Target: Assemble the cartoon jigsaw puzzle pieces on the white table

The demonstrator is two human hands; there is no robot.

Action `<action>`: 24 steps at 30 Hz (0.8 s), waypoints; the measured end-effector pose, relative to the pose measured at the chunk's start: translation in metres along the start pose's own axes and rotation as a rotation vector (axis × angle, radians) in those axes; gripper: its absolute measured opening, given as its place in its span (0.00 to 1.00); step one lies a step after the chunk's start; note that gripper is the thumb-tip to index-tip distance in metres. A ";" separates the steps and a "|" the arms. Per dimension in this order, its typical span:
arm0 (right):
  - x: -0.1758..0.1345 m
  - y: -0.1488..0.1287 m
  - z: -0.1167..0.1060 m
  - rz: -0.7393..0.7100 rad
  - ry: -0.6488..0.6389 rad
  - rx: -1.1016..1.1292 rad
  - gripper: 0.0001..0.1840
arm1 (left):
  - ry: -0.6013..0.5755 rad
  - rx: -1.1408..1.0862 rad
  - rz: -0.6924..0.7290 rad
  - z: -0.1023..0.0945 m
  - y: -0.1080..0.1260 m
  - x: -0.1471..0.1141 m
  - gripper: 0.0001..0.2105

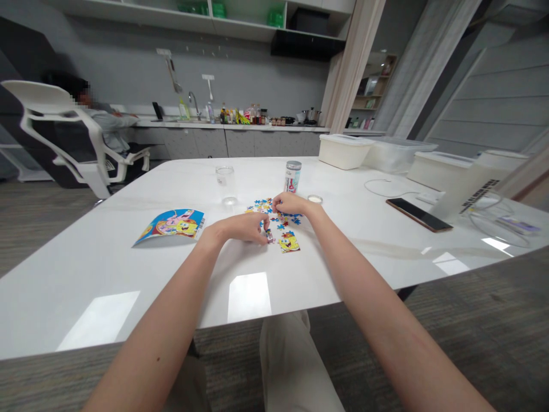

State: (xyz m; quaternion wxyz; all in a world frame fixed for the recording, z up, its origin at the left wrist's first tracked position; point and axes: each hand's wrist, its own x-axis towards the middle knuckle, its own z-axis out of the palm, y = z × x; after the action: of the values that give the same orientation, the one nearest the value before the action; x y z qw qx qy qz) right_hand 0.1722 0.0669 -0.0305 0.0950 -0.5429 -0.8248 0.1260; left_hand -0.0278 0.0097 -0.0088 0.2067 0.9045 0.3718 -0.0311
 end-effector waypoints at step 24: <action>0.000 -0.001 0.000 0.024 -0.016 0.019 0.17 | -0.023 0.036 0.025 -0.004 0.004 -0.003 0.20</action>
State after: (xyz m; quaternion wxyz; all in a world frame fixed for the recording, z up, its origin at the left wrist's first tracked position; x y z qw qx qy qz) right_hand 0.1710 0.0668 -0.0298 0.0919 -0.5509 -0.8178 0.1392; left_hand -0.0278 0.0070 -0.0034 0.1949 0.9122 0.3575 -0.0456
